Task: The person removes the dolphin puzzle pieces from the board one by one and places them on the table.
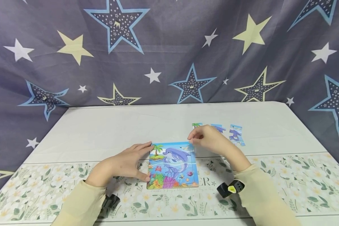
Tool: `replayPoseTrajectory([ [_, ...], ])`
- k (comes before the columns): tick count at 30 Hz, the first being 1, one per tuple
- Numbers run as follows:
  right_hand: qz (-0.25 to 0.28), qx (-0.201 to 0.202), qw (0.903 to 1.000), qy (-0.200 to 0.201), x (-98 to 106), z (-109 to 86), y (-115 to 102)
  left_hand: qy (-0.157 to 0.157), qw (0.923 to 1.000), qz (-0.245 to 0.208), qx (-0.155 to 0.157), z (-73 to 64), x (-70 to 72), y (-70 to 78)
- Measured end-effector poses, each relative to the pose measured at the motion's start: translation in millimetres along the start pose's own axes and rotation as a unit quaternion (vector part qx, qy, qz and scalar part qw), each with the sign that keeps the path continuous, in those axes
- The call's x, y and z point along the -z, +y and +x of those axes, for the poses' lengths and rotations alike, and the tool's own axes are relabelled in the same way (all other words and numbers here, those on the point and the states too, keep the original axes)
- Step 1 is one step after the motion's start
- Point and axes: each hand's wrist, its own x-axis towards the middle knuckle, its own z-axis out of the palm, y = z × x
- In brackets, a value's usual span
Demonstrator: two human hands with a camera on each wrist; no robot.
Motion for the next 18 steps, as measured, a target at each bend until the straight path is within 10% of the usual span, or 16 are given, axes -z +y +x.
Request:
replayPoseTrajectory([
  [18, 0.038, 0.042, 0.9957, -0.073, -58, -0.6, -40, 0.005, 0.9999, 0.008, 0.006, 1.1, 0.7, 0.6],
])
